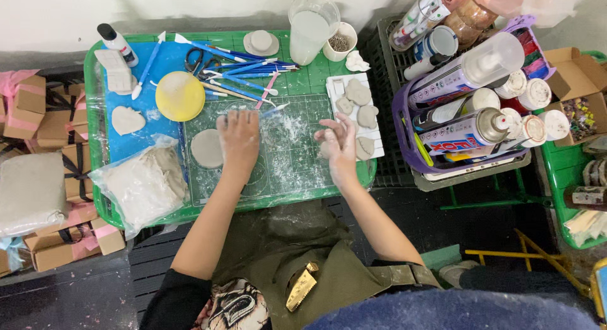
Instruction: The person works with clay at a table, taking small pieces of clay from a bag, rolling them between their palms to form a ball, and then shaping the clay by hand next to a flat clay disc.
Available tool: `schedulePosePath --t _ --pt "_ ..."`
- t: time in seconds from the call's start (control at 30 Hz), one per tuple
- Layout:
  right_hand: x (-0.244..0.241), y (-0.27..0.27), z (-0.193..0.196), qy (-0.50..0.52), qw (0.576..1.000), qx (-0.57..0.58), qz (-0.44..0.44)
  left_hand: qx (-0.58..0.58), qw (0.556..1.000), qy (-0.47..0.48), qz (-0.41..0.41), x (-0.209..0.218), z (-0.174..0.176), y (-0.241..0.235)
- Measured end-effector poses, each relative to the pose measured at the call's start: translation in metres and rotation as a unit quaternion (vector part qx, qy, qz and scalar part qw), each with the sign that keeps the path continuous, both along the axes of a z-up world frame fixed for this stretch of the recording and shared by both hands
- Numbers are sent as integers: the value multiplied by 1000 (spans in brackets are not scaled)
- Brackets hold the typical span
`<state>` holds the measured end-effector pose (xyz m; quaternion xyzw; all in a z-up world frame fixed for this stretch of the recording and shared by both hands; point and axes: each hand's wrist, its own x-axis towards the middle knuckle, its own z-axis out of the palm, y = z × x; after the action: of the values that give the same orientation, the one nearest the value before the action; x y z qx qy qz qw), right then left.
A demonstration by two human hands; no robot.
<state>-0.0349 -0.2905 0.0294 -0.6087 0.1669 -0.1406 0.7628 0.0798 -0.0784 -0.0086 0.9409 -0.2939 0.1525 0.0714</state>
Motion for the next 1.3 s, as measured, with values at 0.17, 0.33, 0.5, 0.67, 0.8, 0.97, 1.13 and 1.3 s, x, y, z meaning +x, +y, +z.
schedulePosePath --t 0.17,0.33,0.5,0.67,0.8,0.97,1.13,1.3 --pt "1 34 -6 -63 904 -407 112 -65 994 -79 32 -28 18 1" --pt "-9 55 0 183 766 -595 164 -212 976 -47 -15 -54 23 8" --pt "38 52 -2 74 753 -645 106 -356 934 -32 -9 -57 11 21" --pt "13 31 -1 108 755 -636 116 -415 909 -30 -20 -60 -2 29" --pt "15 64 -9 104 754 -637 124 -501 856 -110 -57 -53 -5 26" --pt "61 61 2 35 683 -714 150 -529 835 -145 -44 -53 -10 28" --pt "15 58 15 115 680 -693 211 -574 803 -158 -40 -50 -21 26" --pt "35 114 -5 43 745 -631 213 -629 760 -161 -38 -51 -24 26"
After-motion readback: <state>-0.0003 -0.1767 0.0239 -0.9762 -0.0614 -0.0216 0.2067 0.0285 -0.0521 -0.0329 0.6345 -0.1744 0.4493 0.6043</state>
